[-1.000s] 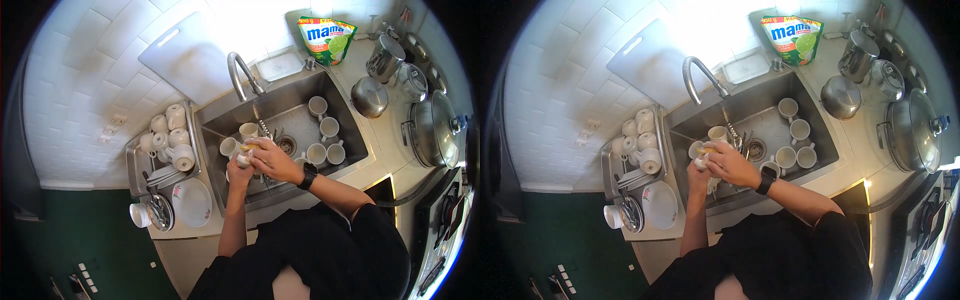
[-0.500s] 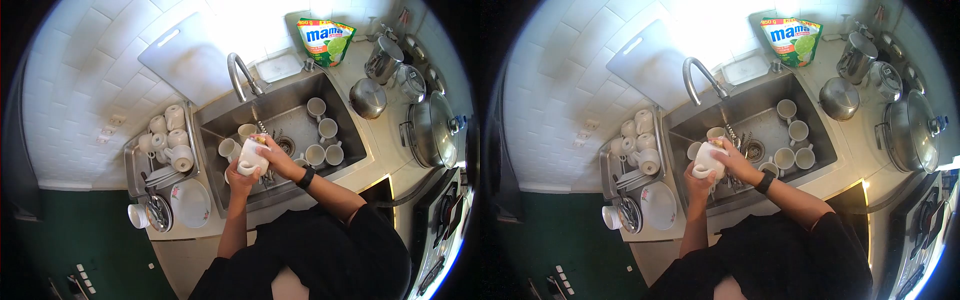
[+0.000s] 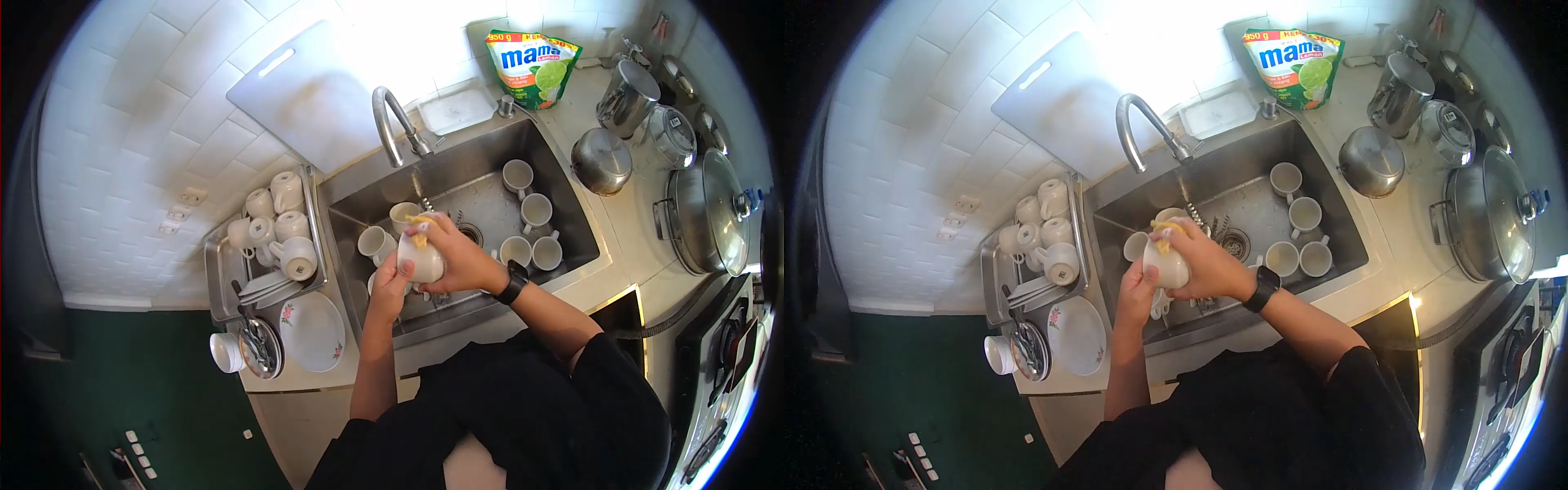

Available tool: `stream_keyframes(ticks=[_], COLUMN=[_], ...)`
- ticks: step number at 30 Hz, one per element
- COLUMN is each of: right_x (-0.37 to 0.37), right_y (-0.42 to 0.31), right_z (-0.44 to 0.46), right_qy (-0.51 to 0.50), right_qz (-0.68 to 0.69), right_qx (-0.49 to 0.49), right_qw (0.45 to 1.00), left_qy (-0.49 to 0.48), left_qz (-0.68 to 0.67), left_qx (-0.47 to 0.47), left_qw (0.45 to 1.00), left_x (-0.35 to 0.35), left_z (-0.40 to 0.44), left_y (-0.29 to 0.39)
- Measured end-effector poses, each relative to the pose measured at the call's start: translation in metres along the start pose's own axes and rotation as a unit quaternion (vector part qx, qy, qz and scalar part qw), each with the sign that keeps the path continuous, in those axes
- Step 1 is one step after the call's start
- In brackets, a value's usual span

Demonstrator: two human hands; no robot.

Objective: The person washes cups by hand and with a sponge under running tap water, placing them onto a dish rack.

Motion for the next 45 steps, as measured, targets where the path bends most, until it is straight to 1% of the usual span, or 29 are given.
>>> stream_keyframes(ticks=[1, 4, 7, 10, 13, 16, 19, 22, 23, 25, 26, 27, 28, 29, 31, 32, 33, 34, 35, 36, 38, 39, 41, 42, 43, 44, 45], right_x=[0.001, -0.001, -0.005, 0.011, 0.0, -0.002, -0.003, 0.014, 0.017, 0.019, 0.007, -0.01, -0.027, -0.05, -0.058, -0.062, -0.066, -0.069, -0.07, -0.069, -0.054, -0.045, -0.037, -0.032, -0.028, -0.017, -0.012], right_y=[0.005, 0.029, 0.041, 0.018, 0.01, -0.005, -0.02, -0.024, -0.015, 0.006, 0.028, 0.047, 0.057, 0.057, 0.054, 0.055, 0.063, 0.069, 0.074, 0.077, 0.083, 0.086, 0.074, 0.06, 0.048, 0.024, -0.001], right_z=[0.001, -0.005, -0.016, -0.018, -0.025, -0.029, -0.029, -0.02, -0.017, -0.009, -0.009, -0.008, -0.01, -0.025, -0.027, -0.029, -0.028, -0.03, -0.032, -0.032, -0.032, -0.032, -0.025, -0.02, -0.02, -0.013, -0.01], right_qy=[0.0, 0.025, 0.041, 0.107, 0.133, 0.147, 0.113, 0.113, 0.119, 0.131, 0.11, 0.085, 0.059, -0.023, 0.009, 0.025, 0.04, 0.048, 0.056, 0.064, 0.066, 0.067, 0.051, 0.041, 0.014, 0.034, 0.053], right_qz=[0.027, 0.004, 0.016, 0.01, -0.051, -0.131, -0.206, -0.1, -0.033, 0.099, 0.238, 0.371, 0.496, 0.612, 0.646, 0.662, 0.669, 0.665, 0.66, 0.656, 0.5, 0.414, 0.254, 0.169, 0.096, 0.011, -0.074], right_qx=[-0.018, -0.054, -0.132, -0.126, -0.076, -0.011, 0.056, 0.043, 0.007, -0.063, -0.128, -0.189, -0.244, -0.338, -0.342, -0.345, -0.336, -0.342, -0.348, -0.353, -0.36, -0.36, -0.258, -0.202, -0.172, -0.07, 0.033], right_qw=[0.999, 0.998, 0.99, 0.986, 0.987, 0.98, 0.97, 0.988, 0.992, 0.984, 0.957, 0.905, 0.831, 0.714, 0.683, 0.665, 0.662, 0.663, 0.664, 0.664, 0.785, 0.834, 0.931, 0.964, 0.98, 0.997, 0.995], left_qy=[-0.007, 0.001, 0.029, 0.082, 0.112, 0.058, 0.036, 0.033, 0.025, 0.006, 0.008, 0.011, 0.013, 0.038, 0.093, 0.097, 0.101, 0.102, 0.157, 0.161, 0.167, 0.143, 0.094, 0.103, 0.11, 0.118, 0.126], left_qz=[0.029, 0.031, -0.067, -0.17, -0.264, -0.343, -0.338, -0.289, -0.281, -0.265, -0.298, -0.33, -0.361, -0.382, -0.423, -0.401, -0.378, -0.355, -0.308, -0.281, -0.224, -0.217, -0.204, -0.209, -0.213, -0.217, -0.256], left_qx=[-0.024, -0.064, -0.095, -0.103, -0.083, -0.052, -0.031, -0.037, -0.039, -0.045, -0.038, -0.03, -0.023, -0.01, 0.015, 0.042, 0.071, 0.1, 0.111, 0.124, 0.15, 0.148, 0.147, 0.164, 0.18, 0.195, 0.141], left_qw=[0.999, 0.997, 0.993, 0.977, 0.954, 0.936, 0.94, 0.956, 0.959, 0.963, 0.954, 0.943, 0.932, 0.923, 0.901, 0.91, 0.917, 0.924, 0.932, 0.938, 0.948, 0.954, 0.963, 0.959, 0.954, 0.949, 0.948], left_x=[-0.004, 0.007, 0.01, 0.014, 0.016, 0.008, 0.01, 0.004, 0.007, 0.013, 0.012, 0.009, 0.007, 0.011, 0.023, 0.028, 0.029, 0.027, 0.028, 0.021, 0.015, 0.007, -0.007, -0.004, 0.002, 0.01, 0.016], left_z=[-0.002, -0.001, -0.001, -0.003, -0.002, -0.001, -0.006, -0.007, -0.008, -0.006, -0.006, -0.008, -0.008, -0.006, -0.002, 0.001, 0.005, 0.008, 0.007, 0.007, 0.006, 0.008, 0.008, 0.007, 0.009, 0.011, 0.02], left_y=[0.004, -0.003, -0.012, -0.017, -0.024, -0.022, -0.023, -0.011, -0.011, -0.011, -0.013, -0.012, -0.012, -0.017, -0.032, -0.041, -0.044, -0.047, -0.053, -0.051, -0.046, -0.042, -0.038, -0.043, -0.048, -0.056, -0.054])
Point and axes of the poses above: each hand's wrist, its own z-axis towards the middle knuckle, its own x-axis out of the back of the hand, y = z × x, the point moved 9 cm from there along z, towards the middle knuckle, and after that the axes turned 8 degrees about -z, right-handed, at the moved point
